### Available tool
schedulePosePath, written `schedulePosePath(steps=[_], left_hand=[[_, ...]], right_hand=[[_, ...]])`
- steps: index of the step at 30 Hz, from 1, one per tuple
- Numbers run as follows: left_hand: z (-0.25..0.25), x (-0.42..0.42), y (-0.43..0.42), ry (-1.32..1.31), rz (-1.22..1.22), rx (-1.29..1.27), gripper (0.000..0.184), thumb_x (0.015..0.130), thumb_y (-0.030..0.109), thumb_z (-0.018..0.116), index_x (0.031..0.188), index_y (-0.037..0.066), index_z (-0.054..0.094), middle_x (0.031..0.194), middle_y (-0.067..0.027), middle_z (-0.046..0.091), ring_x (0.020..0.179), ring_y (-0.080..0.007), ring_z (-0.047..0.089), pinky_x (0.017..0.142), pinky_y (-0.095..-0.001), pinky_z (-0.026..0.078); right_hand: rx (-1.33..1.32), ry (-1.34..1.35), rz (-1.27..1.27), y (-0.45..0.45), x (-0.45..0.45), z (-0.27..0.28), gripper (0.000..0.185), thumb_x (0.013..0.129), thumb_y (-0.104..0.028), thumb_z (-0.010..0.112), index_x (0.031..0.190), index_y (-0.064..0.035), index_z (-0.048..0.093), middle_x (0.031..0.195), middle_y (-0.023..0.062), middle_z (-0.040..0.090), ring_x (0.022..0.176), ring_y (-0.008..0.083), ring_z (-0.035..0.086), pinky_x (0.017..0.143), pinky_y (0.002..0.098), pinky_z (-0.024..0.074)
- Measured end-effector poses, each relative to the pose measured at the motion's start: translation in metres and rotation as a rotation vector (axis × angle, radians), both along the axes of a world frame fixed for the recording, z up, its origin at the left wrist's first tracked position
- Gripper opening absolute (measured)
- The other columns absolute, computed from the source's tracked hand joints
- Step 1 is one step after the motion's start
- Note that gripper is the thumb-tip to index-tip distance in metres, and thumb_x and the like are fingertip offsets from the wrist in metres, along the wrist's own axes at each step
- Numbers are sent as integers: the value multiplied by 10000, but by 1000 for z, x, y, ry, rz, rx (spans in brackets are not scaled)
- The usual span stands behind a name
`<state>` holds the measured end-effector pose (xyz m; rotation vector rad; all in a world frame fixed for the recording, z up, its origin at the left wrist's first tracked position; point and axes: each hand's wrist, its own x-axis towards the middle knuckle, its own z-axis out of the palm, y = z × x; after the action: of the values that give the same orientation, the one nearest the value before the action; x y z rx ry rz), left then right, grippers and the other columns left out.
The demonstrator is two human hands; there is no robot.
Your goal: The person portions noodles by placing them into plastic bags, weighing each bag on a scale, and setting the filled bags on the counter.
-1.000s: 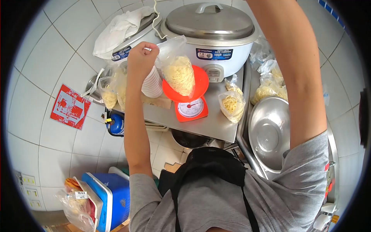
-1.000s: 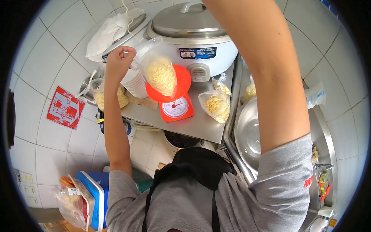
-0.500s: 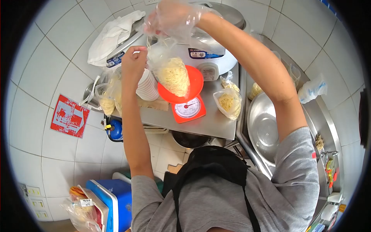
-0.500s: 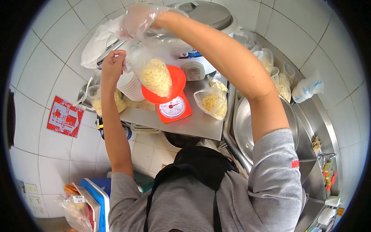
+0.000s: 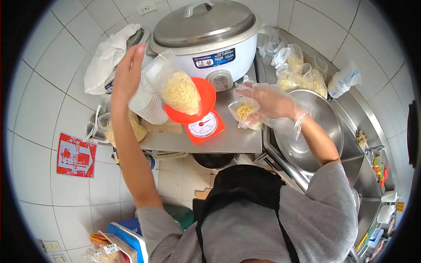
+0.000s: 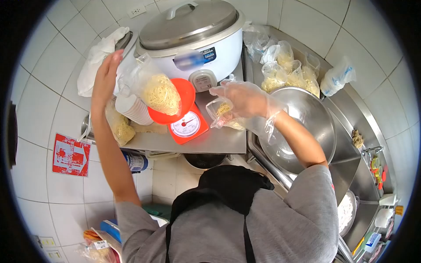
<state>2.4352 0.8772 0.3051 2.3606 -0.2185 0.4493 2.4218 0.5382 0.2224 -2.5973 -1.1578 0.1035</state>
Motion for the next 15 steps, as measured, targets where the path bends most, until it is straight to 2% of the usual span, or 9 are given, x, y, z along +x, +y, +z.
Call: schedulePosePath(steps=[1,4,7,8,11,14,15], left_hand=[[9,11,3,100,-50,-14,390,852,257,543,1211,115,485,1143,-64,530,1065,-168,466,895,-306,377],[11,37,8,389,-229,5,343,836,194,546,1162,90,524,1065,-56,571,984,-141,516,853,-266,395],[15,44,8,392,-186,101,294,790,175,569,1058,58,594,927,-60,624,904,-146,556,826,-269,407],[16,42,7,273,-135,139,260,775,158,582,998,30,616,800,-50,622,808,-138,568,760,-260,432],[32,37,5,255,-18,333,225,776,119,571,968,8,608,781,-28,595,737,-91,550,691,-233,440],[52,14,-13,201,62,324,265,753,109,587,991,-7,596,765,-31,575,678,-93,539,650,-234,440],[54,8,-15,206,38,339,273,755,112,589,1000,-9,592,782,-42,580,703,-104,544,661,-240,442]], right_hand=[[27,36,-55,-1,-2,-5,891,569,-430,735,1319,-138,352,1324,181,367,1186,340,388,971,393,322],[125,-48,-57,-3,0,-7,831,583,-421,732,1287,-128,401,1305,194,385,1149,348,422,937,397,357],[84,-23,-57,-4,-5,-1,795,584,-402,739,1264,-125,433,1292,197,398,1123,341,449,916,389,378],[45,6,-58,-6,-9,-2,782,585,-395,741,1256,-124,444,1287,198,404,1114,338,458,909,386,384],[66,-3,-53,-10,-11,-12,781,574,-377,750,1251,-127,452,1279,198,415,1101,332,472,906,378,387],[90,2,-69,-13,-8,-22,789,554,-382,759,1241,-128,465,1271,199,423,1131,332,447,913,388,379],[99,-5,-58,-15,-5,-28,794,553,-378,760,1246,-131,459,1271,203,420,1146,334,432,921,391,371]])
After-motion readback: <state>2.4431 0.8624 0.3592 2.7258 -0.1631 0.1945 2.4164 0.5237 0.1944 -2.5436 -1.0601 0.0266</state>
